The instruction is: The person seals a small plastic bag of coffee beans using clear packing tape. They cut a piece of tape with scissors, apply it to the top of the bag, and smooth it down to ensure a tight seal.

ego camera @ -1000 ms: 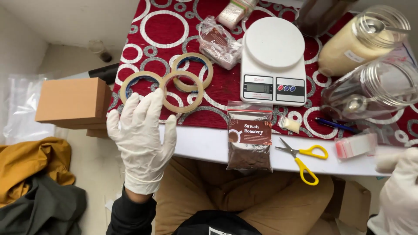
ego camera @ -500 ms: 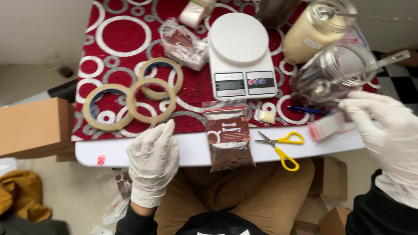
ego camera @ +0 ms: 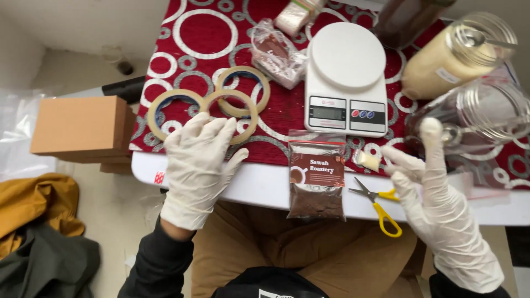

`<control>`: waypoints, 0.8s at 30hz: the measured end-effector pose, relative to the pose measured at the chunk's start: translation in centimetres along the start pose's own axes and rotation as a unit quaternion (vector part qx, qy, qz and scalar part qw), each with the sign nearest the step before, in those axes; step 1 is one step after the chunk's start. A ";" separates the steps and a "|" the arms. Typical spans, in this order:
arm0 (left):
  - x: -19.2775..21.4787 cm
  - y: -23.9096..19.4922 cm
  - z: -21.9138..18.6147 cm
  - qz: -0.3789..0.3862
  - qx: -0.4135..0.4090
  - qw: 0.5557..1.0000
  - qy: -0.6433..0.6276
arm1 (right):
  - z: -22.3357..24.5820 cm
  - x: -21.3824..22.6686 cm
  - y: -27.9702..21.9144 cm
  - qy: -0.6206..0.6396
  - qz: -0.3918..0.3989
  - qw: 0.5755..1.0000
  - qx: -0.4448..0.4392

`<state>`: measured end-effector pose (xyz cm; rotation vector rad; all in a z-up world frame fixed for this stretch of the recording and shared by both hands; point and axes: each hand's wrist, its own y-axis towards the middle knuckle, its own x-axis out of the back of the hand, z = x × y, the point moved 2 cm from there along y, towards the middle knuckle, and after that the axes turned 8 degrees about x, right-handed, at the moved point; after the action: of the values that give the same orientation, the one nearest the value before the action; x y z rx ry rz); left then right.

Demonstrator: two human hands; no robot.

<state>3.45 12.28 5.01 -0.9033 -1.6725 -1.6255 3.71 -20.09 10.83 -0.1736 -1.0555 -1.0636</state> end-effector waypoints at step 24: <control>4.2 0.3 -3.4 0.107 -0.098 0.864 -0.482 | 5.4 -1.5 5.9 0.008 -0.005 0.977 0.214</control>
<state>1.27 9.06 8.78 -2.1765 -1.8975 -1.2462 4.85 -12.94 14.64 0.1883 -1.2453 -0.8223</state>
